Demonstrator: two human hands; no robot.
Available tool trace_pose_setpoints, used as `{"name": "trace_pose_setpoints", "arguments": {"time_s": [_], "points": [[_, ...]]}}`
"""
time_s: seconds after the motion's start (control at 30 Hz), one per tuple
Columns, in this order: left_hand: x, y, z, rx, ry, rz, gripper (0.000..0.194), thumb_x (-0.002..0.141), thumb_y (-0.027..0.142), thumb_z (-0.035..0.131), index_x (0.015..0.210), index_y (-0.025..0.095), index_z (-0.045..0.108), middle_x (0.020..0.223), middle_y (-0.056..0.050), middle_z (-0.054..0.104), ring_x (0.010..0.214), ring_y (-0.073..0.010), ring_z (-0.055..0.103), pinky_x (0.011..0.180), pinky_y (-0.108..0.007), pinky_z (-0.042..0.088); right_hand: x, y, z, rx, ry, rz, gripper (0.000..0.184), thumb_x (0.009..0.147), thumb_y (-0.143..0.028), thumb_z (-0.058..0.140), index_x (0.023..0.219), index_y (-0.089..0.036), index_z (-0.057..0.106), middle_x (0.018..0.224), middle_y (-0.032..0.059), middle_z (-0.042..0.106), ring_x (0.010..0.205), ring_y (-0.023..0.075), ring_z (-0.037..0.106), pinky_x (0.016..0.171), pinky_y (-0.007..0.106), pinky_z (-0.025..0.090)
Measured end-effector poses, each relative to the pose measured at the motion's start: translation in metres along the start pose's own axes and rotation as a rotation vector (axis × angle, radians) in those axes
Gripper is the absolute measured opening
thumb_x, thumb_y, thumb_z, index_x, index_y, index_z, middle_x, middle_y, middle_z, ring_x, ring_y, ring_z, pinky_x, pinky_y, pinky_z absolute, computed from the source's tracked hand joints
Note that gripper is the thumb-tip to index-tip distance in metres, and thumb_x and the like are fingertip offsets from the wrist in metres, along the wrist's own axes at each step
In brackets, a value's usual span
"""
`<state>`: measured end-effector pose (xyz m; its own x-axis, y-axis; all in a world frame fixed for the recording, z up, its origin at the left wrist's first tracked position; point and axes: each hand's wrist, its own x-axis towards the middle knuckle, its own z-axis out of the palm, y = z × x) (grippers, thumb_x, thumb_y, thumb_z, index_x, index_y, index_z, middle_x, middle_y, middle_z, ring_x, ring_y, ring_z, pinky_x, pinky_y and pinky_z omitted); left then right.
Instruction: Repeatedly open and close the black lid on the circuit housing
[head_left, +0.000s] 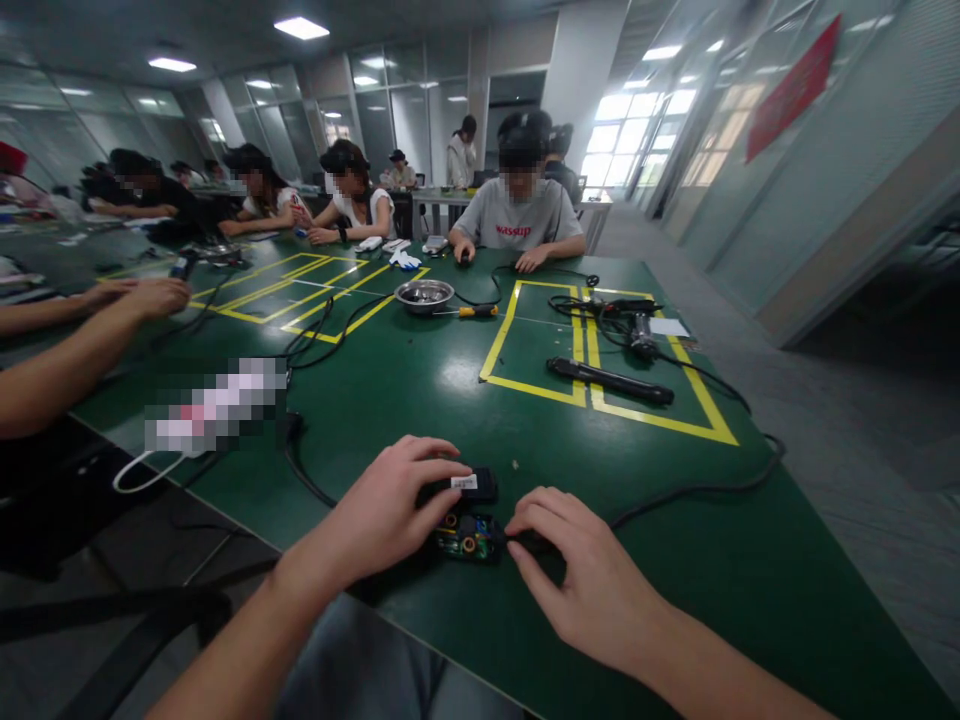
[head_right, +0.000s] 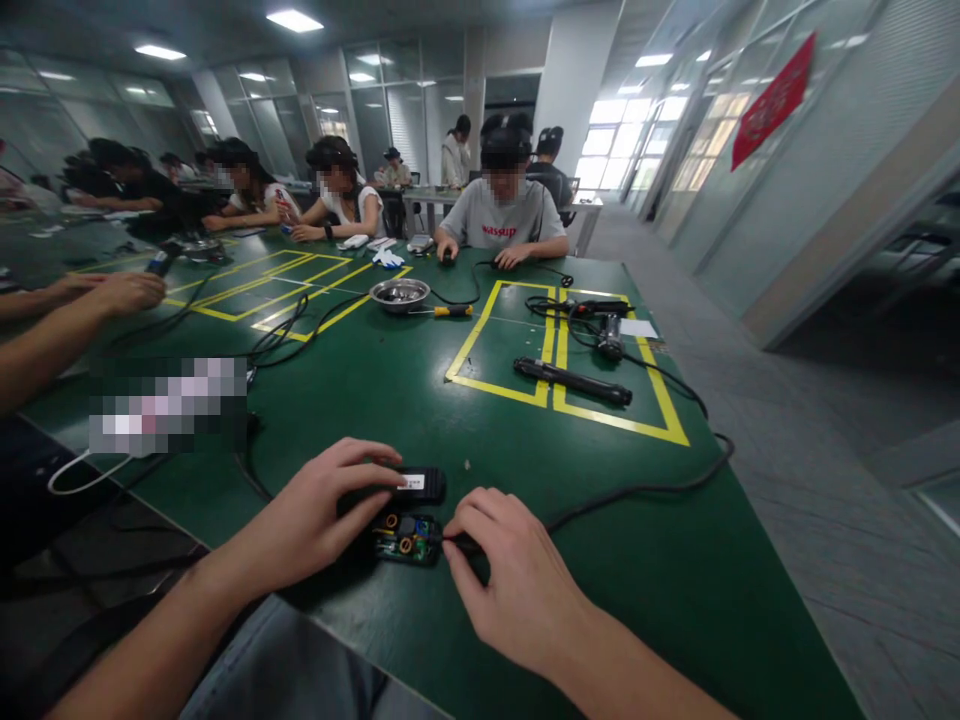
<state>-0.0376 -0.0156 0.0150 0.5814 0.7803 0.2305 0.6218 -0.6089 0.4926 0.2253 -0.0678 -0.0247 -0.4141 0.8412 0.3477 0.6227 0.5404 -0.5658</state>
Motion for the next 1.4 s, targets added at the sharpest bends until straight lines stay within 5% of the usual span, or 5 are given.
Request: {"name": "trace_pose_setpoints", "arguments": {"time_s": [0.17,0.67,1.1,1.23,1.4], "points": [[0.024,-0.002,0.009,0.046,-0.114,-0.075,0.032,0.099,0.020,0.076,0.130,0.026,0.080,0.127,-0.008,0.079,0.115,-0.0279,0.072,0.105,-0.044,0.057,0.001,-0.002,0.001,-0.016,-0.014,0.029,0.016,0.091,-0.007,0.061,0.098,-0.021,0.064,0.097,0.0066,0.070,0.090,0.0254,0.066,0.080,0.041,0.052],[-0.016,0.012,0.005,0.030,-0.193,0.105,0.038,0.104,0.021,0.074,0.140,0.035,0.074,0.127,-0.006,0.078,0.111,-0.0241,0.070,0.097,-0.037,0.056,0.001,-0.004,0.002,-0.012,-0.055,0.047,0.016,0.091,-0.007,0.062,0.096,-0.021,0.062,0.096,0.0052,0.069,0.089,0.0244,0.063,0.081,0.041,0.048],[0.036,0.006,0.013,0.146,-0.141,-0.099,0.013,0.096,0.021,0.081,0.107,0.021,0.074,0.103,-0.005,0.078,0.099,-0.0266,0.070,0.090,-0.039,0.056,0.001,0.000,0.004,-0.021,-0.044,0.036,0.016,0.092,-0.006,0.064,0.098,-0.021,0.064,0.096,0.0058,0.069,0.091,0.0257,0.066,0.082,0.041,0.053],[0.014,0.004,0.010,0.093,-0.035,-0.002,0.016,0.105,0.023,0.069,0.117,0.026,0.079,0.134,-0.009,0.072,0.128,-0.0305,0.062,0.111,-0.049,0.053,0.001,-0.002,0.003,-0.018,-0.087,0.052,0.025,0.092,-0.011,0.074,0.114,-0.021,0.071,0.103,0.0070,0.073,0.097,0.0278,0.068,0.086,0.044,0.055],[-0.028,0.005,-0.002,-0.047,-0.086,-0.054,0.030,0.103,0.026,0.072,0.132,0.029,0.074,0.127,-0.008,0.070,0.114,-0.0255,0.068,0.104,-0.040,0.058,0.000,-0.001,0.005,-0.088,-0.133,0.077,0.036,0.092,-0.015,0.081,0.127,-0.024,0.074,0.109,0.0066,0.075,0.099,0.0290,0.071,0.087,0.046,0.058]]}}
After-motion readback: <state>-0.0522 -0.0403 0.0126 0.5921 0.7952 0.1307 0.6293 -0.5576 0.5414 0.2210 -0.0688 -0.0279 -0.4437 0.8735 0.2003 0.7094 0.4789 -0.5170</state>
